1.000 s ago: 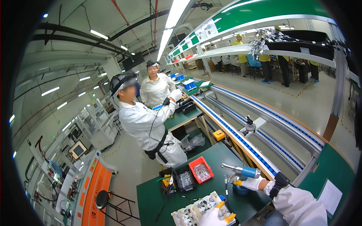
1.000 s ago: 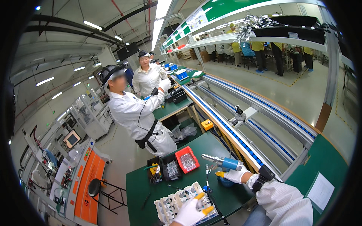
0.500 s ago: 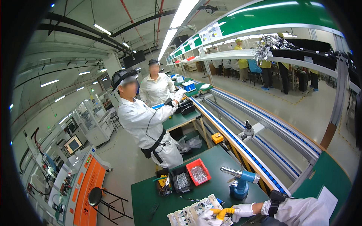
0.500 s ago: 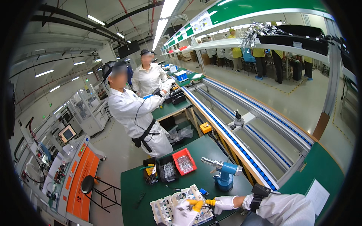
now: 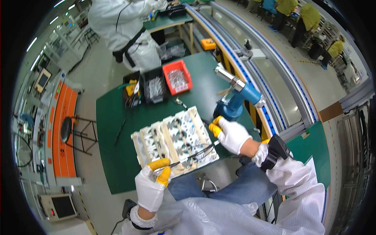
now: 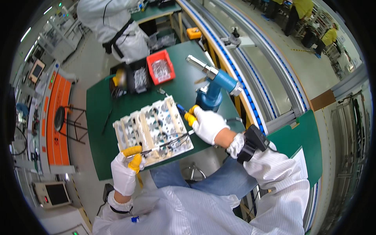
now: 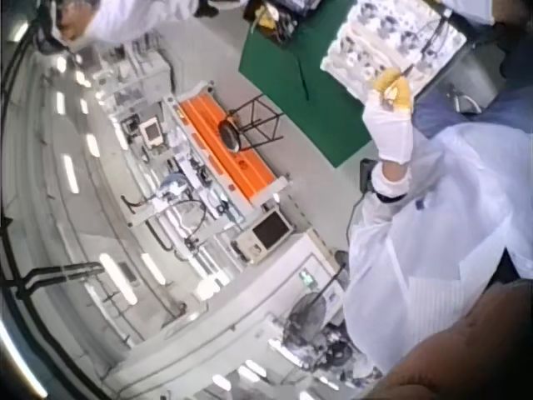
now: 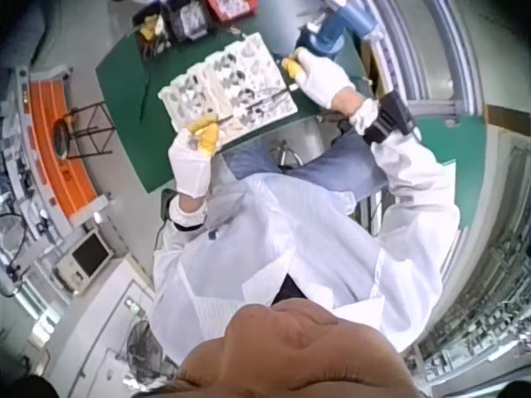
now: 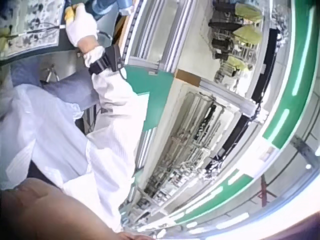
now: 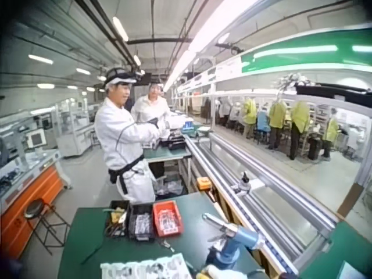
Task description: Manually assemble components into a battery pack housing and secure with an electric screwdriver.
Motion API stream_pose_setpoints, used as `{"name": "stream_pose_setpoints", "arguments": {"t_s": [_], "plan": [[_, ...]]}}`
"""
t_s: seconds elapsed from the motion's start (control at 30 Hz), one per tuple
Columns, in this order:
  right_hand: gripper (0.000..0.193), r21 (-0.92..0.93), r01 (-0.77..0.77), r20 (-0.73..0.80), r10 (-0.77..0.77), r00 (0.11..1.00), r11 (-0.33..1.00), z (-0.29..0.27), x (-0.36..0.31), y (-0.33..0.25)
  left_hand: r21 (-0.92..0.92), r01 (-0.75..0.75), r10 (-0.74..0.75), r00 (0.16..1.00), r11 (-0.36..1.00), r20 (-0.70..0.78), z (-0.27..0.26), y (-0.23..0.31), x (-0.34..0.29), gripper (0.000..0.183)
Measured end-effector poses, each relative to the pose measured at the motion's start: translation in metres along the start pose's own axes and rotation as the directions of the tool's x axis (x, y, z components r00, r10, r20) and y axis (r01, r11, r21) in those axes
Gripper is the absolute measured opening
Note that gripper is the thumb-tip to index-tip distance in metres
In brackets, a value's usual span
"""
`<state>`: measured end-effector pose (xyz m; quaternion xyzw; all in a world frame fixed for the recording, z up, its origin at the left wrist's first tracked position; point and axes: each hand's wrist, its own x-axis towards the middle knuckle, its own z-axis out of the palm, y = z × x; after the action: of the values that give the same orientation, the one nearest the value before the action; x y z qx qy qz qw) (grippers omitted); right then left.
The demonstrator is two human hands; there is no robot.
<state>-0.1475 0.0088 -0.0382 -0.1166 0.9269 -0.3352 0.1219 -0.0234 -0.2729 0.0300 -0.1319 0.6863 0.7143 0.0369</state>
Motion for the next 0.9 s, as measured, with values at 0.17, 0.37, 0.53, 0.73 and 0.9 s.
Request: {"name": "stream_pose_setpoints", "arguments": {"t_s": [0.17, 0.37, 0.53, 0.73, 0.9], "plan": [[0.024, -0.111, 0.318, -0.402, -0.335, 0.852, 0.941, 0.003, -0.008, -0.039, 0.101, 0.009, -0.014, 0.999, 0.995, 0.049, -0.007, -0.011, -0.011, 0.026], [0.027, 0.370, 0.510, 0.198, -0.602, 0.773, 0.777, 0.035, -0.006, -0.101, 0.104, 0.036, -0.038, 0.999, 0.994, 0.014, -0.009, -0.013, -0.001, 0.019], [0.026, 0.538, 0.267, 0.297, -0.476, 0.828, 0.800, 0.035, -0.009, -0.087, 0.035, 0.077, -0.077, 0.997, 0.996, 0.006, -0.017, -0.021, 0.015, 0.021], [0.025, 0.470, 0.277, 0.278, -0.438, 0.855, 0.838, 0.039, -0.008, -0.086, 0.109, 0.097, -0.104, 0.993, 0.989, 0.058, -0.021, -0.011, 0.029, 0.022], [0.025, 0.437, 0.195, 0.386, -0.379, 0.841, 0.878, 0.032, -0.007, -0.090, 0.200, 0.199, -0.222, 0.969, 0.959, 0.104, -0.028, 0.002, 0.017, 0.027]]}}
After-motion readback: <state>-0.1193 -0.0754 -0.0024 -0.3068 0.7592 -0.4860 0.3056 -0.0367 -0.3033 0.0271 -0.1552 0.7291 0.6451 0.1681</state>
